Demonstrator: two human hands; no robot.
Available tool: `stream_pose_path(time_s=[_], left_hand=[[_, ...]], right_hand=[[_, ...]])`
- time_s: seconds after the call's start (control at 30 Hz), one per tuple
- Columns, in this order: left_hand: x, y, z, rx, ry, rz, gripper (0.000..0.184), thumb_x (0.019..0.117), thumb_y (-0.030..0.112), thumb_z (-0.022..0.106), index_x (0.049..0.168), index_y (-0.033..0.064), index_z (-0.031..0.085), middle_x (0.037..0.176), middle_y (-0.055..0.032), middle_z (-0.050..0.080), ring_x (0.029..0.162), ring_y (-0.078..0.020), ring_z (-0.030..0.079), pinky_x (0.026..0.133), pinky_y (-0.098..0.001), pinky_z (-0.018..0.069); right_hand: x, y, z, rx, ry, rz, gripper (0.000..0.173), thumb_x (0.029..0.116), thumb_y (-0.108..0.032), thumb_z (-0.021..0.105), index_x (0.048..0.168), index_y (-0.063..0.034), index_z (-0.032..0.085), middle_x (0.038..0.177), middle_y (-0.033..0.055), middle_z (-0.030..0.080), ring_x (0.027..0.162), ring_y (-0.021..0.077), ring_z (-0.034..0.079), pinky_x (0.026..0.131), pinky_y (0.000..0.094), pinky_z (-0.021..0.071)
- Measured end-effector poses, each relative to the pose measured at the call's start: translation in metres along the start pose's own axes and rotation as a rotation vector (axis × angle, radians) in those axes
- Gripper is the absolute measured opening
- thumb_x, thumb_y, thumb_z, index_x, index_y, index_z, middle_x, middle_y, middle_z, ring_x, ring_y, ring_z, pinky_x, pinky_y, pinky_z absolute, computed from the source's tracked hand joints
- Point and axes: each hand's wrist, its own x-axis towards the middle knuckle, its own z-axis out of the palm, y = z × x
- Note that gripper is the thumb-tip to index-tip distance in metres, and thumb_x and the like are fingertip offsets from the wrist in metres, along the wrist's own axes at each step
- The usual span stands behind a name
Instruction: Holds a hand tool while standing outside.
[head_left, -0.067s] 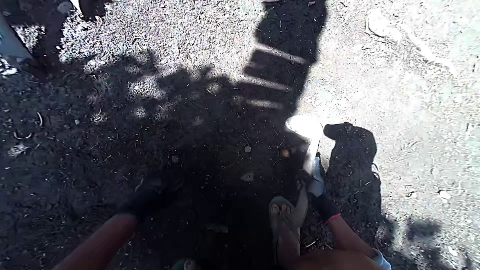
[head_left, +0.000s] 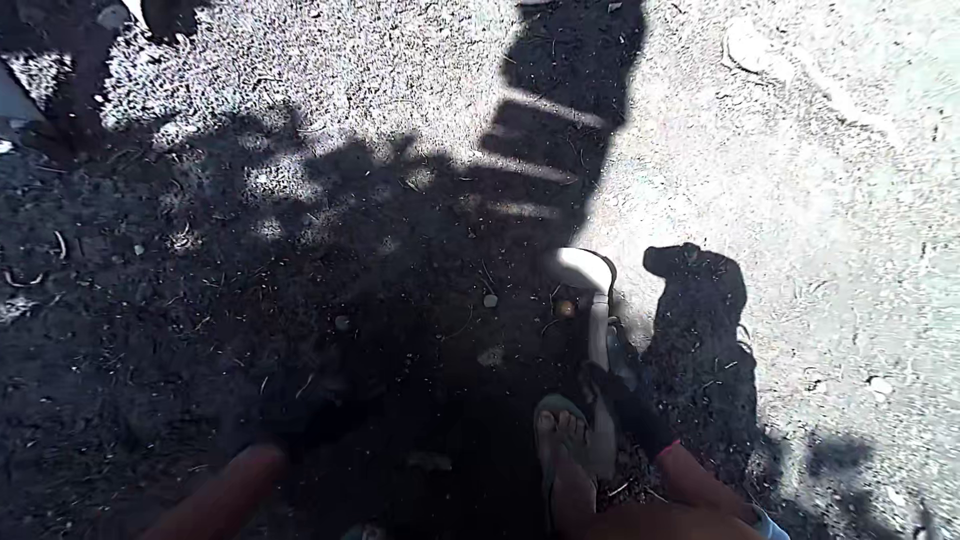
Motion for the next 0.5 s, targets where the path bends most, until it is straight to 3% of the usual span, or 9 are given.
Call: stream_pose_path(time_s=[0.07, 0.17, 0.27, 0.33, 0.37, 0.43, 0.5], left_hand=[[0.003, 0.011, 0.012, -0.045, 0.005, 0.062, 0.047, 0.1073, 0.043, 0.045, 0.136, 0.0097, 0.063, 0.139, -0.0186, 0.061, 0.133, -0.0402, 0.055, 0.111, -0.0628, 0.0387], [0.008, -0.012, 0.030, -0.063, 0.077, 0.085, 0.050, 0.1059, 0.047, 0.043, 0.139, 0.0149, 0.061, 0.145, -0.0139, 0.058, 0.137, -0.0383, 0.051, 0.114, -0.0627, 0.0363], [0.012, -0.049, 0.045, -0.031, 0.157, 0.019, 0.054, 0.1048, 0.052, 0.041, 0.141, 0.0166, 0.060, 0.146, -0.0143, 0.057, 0.138, -0.0400, 0.050, 0.113, -0.0654, 0.0363], [0.008, -0.064, 0.042, -0.021, 0.142, -0.040, 0.052, 0.1057, 0.049, 0.041, 0.140, 0.0148, 0.061, 0.146, -0.0159, 0.057, 0.137, -0.0420, 0.050, 0.111, -0.0674, 0.0366], [0.006, -0.068, 0.040, -0.018, 0.128, -0.060, 0.050, 0.1060, 0.047, 0.042, 0.139, 0.0140, 0.061, 0.146, -0.0160, 0.057, 0.137, -0.0418, 0.051, 0.111, -0.0674, 0.0370], [0.001, -0.074, 0.039, -0.015, 0.121, -0.083, 0.047, 0.1058, 0.043, 0.045, 0.136, 0.0117, 0.063, 0.143, -0.0171, 0.059, 0.135, -0.0406, 0.053, 0.112, -0.0642, 0.0383], [-0.003, -0.077, 0.039, -0.027, 0.120, -0.087, 0.047, 0.1066, 0.041, 0.045, 0.134, 0.0081, 0.063, 0.140, -0.0190, 0.060, 0.134, -0.0405, 0.054, 0.112, -0.0628, 0.0387]], right_hand=[[-0.012, -0.003, -0.010, -0.097, -0.033, -0.036, 0.087, 0.1005, -0.019, 0.061, 0.166, -0.0153, 0.003, 0.086, 0.0101, 0.068, 0.060, 0.0195, 0.065, 0.053, 0.0340, 0.0587], [-0.001, -0.020, -0.025, -0.058, 0.197, -0.094, 0.070, 0.0997, -0.018, 0.061, 0.158, -0.0058, 0.025, 0.087, 0.0118, 0.069, 0.061, 0.0193, 0.067, 0.053, 0.0336, 0.0586], [0.037, -0.047, -0.038, 0.044, 0.485, -0.196, 0.069, 0.1059, -0.016, 0.053, 0.163, -0.0112, 0.014, 0.114, 0.0149, 0.065, 0.078, 0.0180, 0.068, 0.064, 0.0342, 0.0602], [0.061, -0.044, -0.046, 0.060, 0.552, -0.245, 0.062, 0.1082, -0.016, 0.047, 0.163, -0.0107, 0.017, 0.129, 0.0164, 0.060, 0.093, 0.0185, 0.067, 0.077, 0.0356, 0.0596], [0.070, -0.037, -0.046, 0.087, 0.543, -0.225, 0.054, 0.1081, -0.016, 0.046, 0.158, -0.0078, 0.027, 0.122, 0.0163, 0.061, 0.090, 0.0189, 0.067, 0.075, 0.0360, 0.0597], [0.075, -0.024, -0.046, 0.086, 0.461, -0.100, 0.038, 0.1079, -0.017, 0.048, 0.143, -0.0029, 0.042, 0.095, 0.0154, 0.065, 0.071, 0.0190, 0.067, 0.060, 0.0342, 0.0588], [0.062, -0.038, -0.049, -0.088, 0.399, -0.120, 0.053, 0.1057, -0.016, 0.052, 0.154, -0.0048, 0.033, 0.103, 0.0138, 0.067, 0.074, 0.0177, 0.069, 0.063, 0.0344, 0.0606]])
